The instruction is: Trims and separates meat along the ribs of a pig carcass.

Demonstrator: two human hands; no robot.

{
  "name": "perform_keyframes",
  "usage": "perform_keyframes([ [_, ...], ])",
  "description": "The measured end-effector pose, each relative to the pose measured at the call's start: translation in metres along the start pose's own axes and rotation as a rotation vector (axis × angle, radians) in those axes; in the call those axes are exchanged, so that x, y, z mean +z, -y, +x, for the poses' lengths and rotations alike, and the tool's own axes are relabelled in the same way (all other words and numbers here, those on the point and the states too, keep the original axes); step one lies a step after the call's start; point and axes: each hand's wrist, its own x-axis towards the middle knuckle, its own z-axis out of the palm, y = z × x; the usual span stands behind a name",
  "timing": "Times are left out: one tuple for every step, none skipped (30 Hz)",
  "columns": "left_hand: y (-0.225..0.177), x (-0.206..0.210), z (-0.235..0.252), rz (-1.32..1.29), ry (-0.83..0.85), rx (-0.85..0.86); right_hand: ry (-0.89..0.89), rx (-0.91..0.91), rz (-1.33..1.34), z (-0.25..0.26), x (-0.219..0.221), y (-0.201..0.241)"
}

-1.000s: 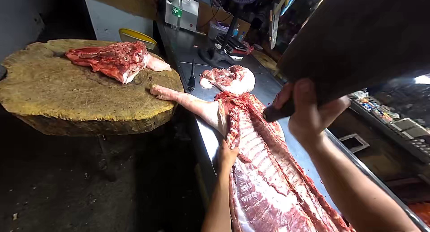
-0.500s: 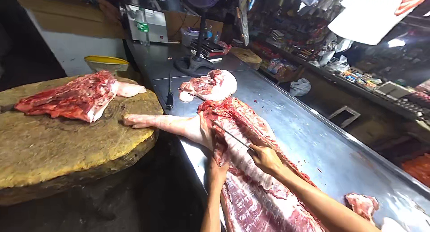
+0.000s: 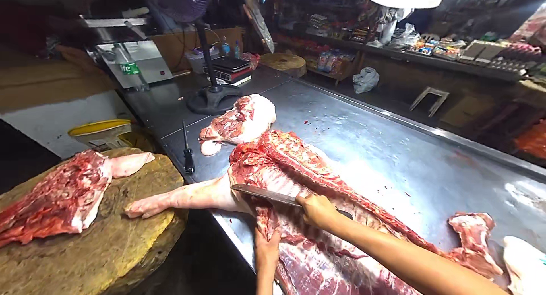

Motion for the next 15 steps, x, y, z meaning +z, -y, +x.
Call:
perform_keyframes([
  [0.001, 0.000, 0.001, -0.010, 0.001, 0.008, 0.005, 0.002, 0.014, 0.000, 0.001, 0.000],
  [0.001, 0.000, 0.002, -0.020, -0.001, 0.014, 0.009, 0.002, 0.028, 0.000, 0.001, 0.000],
  [0.001, 0.000, 0.002, -0.031, -0.003, 0.014, 0.009, -0.002, 0.040, 0.001, 0.002, 0.000],
  [0.002, -0.001, 0.001, -0.042, -0.009, 0.010, 0.014, -0.005, 0.051, 0.002, 0.004, 0.000],
  [0.002, 0.000, 0.001, -0.052, -0.012, 0.009, 0.020, -0.009, 0.061, 0.002, 0.006, -0.001],
  [0.002, 0.001, 0.001, -0.065, -0.015, 0.012, 0.024, -0.013, 0.069, 0.003, 0.007, -0.003],
  [0.002, 0.001, 0.001, -0.073, -0.018, 0.013, 0.026, -0.020, 0.076, 0.003, 0.008, -0.003],
  [0.002, 0.001, 0.000, -0.077, -0.020, 0.014, 0.019, -0.032, 0.083, 0.003, 0.010, -0.004],
  [0.001, 0.001, 0.000, -0.076, -0.021, 0.015, 0.009, -0.048, 0.093, 0.003, 0.011, -0.004],
  [0.000, 0.002, -0.002, -0.080, -0.025, 0.013, 0.009, -0.056, 0.096, 0.002, 0.013, -0.004],
  [-0.001, 0.002, -0.003, -0.086, -0.031, 0.014, 0.013, -0.063, 0.098, 0.001, 0.014, -0.004],
  [-0.001, 0.002, -0.004, -0.090, -0.037, 0.013, 0.017, -0.066, 0.103, 0.001, 0.015, -0.003],
  [-0.001, 0.003, -0.005, -0.098, -0.043, 0.011, 0.022, -0.067, 0.111, 0.001, 0.016, -0.003],
  [-0.001, 0.005, -0.006, -0.104, -0.047, 0.008, 0.024, -0.067, 0.120, 0.001, 0.016, -0.004],
  [-0.001, 0.006, -0.006, -0.106, -0.053, 0.007, 0.025, -0.068, 0.130, 0.000, 0.017, -0.005],
])
